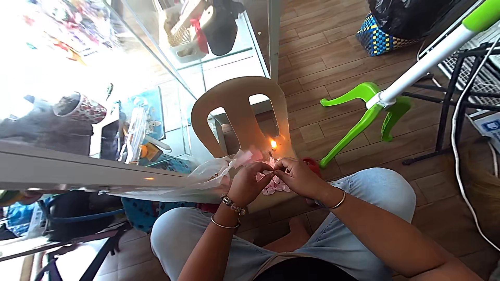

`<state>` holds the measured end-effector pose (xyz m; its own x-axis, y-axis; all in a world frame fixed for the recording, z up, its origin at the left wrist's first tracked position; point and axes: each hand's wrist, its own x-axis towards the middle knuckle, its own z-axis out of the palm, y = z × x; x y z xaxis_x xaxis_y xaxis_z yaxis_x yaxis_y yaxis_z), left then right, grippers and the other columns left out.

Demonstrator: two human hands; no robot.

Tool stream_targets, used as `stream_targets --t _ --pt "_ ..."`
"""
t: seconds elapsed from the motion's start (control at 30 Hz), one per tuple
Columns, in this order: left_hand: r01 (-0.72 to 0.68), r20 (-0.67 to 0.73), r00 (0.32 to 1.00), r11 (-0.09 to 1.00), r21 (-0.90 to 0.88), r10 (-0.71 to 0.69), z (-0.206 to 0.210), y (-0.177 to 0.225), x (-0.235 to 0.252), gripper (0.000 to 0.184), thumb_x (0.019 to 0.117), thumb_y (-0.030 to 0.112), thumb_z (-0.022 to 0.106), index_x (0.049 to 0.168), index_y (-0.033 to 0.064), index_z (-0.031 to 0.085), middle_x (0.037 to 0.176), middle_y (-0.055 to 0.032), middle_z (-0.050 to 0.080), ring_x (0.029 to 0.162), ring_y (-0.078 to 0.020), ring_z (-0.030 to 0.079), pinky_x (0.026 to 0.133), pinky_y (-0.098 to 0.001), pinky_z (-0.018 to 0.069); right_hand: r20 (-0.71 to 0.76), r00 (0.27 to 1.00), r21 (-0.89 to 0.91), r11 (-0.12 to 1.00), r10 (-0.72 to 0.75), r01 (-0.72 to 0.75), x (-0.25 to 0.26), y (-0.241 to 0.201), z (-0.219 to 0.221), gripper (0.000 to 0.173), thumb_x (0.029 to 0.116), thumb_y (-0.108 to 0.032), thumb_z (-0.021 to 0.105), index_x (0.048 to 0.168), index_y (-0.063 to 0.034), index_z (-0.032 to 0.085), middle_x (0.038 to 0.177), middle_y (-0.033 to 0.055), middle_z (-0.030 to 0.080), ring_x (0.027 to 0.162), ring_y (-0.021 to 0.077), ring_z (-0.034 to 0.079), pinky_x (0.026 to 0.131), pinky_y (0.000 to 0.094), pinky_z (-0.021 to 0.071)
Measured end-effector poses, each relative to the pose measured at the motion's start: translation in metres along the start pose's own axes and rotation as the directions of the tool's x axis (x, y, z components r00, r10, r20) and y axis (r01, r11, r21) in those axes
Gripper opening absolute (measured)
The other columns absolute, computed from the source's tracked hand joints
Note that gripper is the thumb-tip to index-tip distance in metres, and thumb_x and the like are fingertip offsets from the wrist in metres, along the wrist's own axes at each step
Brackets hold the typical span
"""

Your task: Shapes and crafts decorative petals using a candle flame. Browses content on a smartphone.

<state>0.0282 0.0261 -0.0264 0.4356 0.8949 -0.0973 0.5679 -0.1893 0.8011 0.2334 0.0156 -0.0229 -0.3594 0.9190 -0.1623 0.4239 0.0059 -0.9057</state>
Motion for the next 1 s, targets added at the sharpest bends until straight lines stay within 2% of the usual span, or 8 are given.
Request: stream_targets --t 0.13,0.23,0.33,0.4,0.5,0.63,0.83,1.0 --pt "0.005 0.002 1.000 0.999 -0.049 -0.005 0.006 0.004 0.005 0.016 0.0970 0.018 0.064 0.101 0.0052 0.072 0.098 -0.0029 0.072 0.091 -0.0072 0.065 0.083 -0.0295 0.0514 0.044 0.996 -0.025 0.997 0.075 -0.074 -0.001 -0.004 -0.008 0.022 0.1041 -0.019 0.059 0.106 0.0004 0.069 0.099 0.0105 0.067 0.093 0.0166 0.062 0.088 0.0334 0.0499" --pt "0.119 0.017 0.993 0.986 -0.116 -0.118 0.011 0.005 0.015 0.013 0.0979 0.013 0.064 0.101 0.0021 0.069 0.093 -0.0032 0.070 0.079 -0.0052 0.063 0.073 -0.0246 0.0526 0.022 0.990 -0.028 0.990 0.140 -0.139 0.001 -0.009 -0.020 0.021 0.1043 -0.017 0.059 0.112 0.0000 0.068 0.108 0.0132 0.067 0.100 0.0215 0.065 0.092 0.0395 0.0520" --pt "0.297 -0.008 0.954 0.945 -0.140 -0.301 0.024 -0.008 0.037 0.015 0.1010 0.010 0.062 0.106 -0.0024 0.067 0.088 -0.0087 0.067 0.075 -0.0116 0.061 0.073 -0.0317 0.0524 -0.219 0.975 0.014 0.999 0.041 -0.038 0.001 -0.002 -0.043 0.029 0.1027 -0.020 0.061 0.125 -0.0014 0.061 0.117 0.0170 0.066 0.101 0.0294 0.067 0.088 0.0489 0.0563" --pt "0.390 -0.056 0.916 0.915 -0.102 -0.396 0.037 -0.024 0.055 0.020 0.1031 0.013 0.059 0.112 -0.0035 0.066 0.092 -0.0131 0.068 0.078 -0.0168 0.062 0.076 -0.0368 0.0532 -0.394 0.919 0.050 0.999 0.010 0.011 -0.002 -0.004 -0.060 0.033 0.1040 -0.022 0.059 0.130 -0.0028 0.056 0.115 0.0160 0.066 0.096 0.0265 0.068 0.081 0.0452 0.0578" --pt "0.475 -0.103 0.874 0.880 -0.018 -0.474 0.052 -0.044 0.079 0.027 0.1050 0.017 0.057 0.120 -0.0036 0.065 0.103 -0.0201 0.069 0.089 -0.0282 0.067 0.086 -0.0484 0.0535 -0.563 0.825 0.147 0.988 0.040 0.053 0.008 -0.006 -0.075 0.034 0.1023 -0.020 0.062 0.129 0.0002 0.055 0.108 0.0121 0.067 0.091 0.0178 0.066 0.081 0.0355 0.0560" --pt "0.502 -0.161 0.854 0.865 0.013 -0.494 0.072 -0.074 0.096 0.028 0.1044 0.023 0.056 0.120 0.0017 0.066 0.105 -0.0205 0.070 0.093 -0.0337 0.068 0.086 -0.0557 0.0532 -0.563 0.823 0.204 0.978 0.077 0.048 -0.012 -0.009 -0.073 0.040 0.1052 -0.030 0.058 0.137 -0.0090 0.048 0.106 0.0101 0.065 0.078 0.0210 0.064 0.063 0.0355 0.0540" --pt "0.547 -0.168 0.828 0.836 0.039 -0.534 0.080 -0.074 0.109 0.028 0.1051 0.024 0.056 0.119 0.0030 0.067 0.105 -0.0203 0.069 0.093 -0.0333 0.067 0.086 -0.0543 0.0531 -0.561 0.825 0.222 0.973 0.070 0.069 -0.017 -0.011 -0.073 0.040 0.1049 -0.030 0.058 0.138 -0.0114 0.047 0.105 0.0082 0.064 0.077 0.0205 0.063 0.060 0.0330 0.0528" --pt "0.590 -0.179 0.801 0.804 0.073 -0.571 0.078 -0.065 0.121 0.027 0.1048 0.018 0.055 0.119 -0.0017 0.067 0.107 -0.0225 0.069 0.100 -0.0346 0.066 0.092 -0.0538 0.0502 -0.546 0.833 0.246 0.967 0.086 0.061 -0.018 -0.013 -0.076 0.042 0.1045 -0.031 0.059 0.140 -0.0126 0.046 0.108 0.0077 0.065 0.080 0.0206 0.065 0.061 0.0342 0.0542"
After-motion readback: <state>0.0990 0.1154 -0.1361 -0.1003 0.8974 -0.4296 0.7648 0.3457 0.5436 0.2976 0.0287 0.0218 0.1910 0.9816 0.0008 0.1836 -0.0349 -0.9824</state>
